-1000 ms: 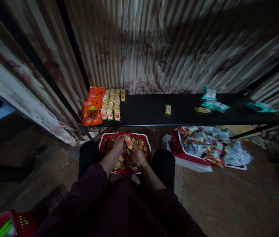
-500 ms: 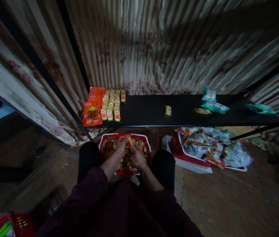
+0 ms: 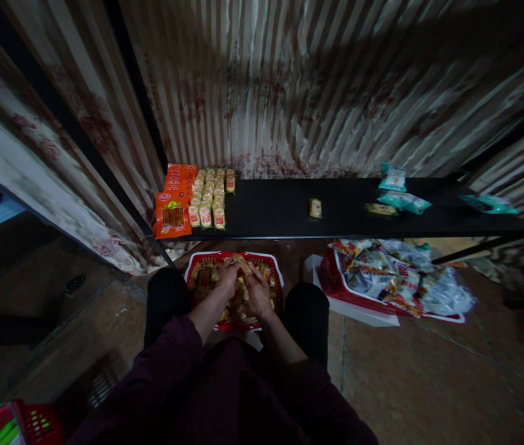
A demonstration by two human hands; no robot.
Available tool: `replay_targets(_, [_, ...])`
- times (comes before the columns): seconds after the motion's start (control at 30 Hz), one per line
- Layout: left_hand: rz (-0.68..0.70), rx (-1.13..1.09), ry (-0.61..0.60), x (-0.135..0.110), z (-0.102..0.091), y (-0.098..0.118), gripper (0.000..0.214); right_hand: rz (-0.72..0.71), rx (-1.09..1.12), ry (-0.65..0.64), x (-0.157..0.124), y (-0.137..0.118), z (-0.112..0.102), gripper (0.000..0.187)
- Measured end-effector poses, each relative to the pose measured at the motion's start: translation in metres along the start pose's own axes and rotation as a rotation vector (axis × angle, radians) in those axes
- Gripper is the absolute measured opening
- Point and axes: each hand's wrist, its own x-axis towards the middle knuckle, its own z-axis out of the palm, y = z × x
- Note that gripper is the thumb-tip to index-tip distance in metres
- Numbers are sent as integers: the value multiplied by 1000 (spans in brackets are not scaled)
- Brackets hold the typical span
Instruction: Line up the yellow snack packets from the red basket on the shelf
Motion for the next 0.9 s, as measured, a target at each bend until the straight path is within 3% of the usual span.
replay_targets(0.1, [-15,-43,-35,-2,1,3,16,60,36,-11,-1,-3,-1,40])
replay_targets(0.37, [-67,-98,-88,-7,3,7,15,61,58,23,-3,-21,1,32])
replay_targets(0.63, [-86,-105,-81,-6,3,11,14,49,57,12,-4,-23,3,35])
replay_targets(0.9, [-114,-138,-70,-1,4,11,13,-94,-93,-39,-4,-23,1,36])
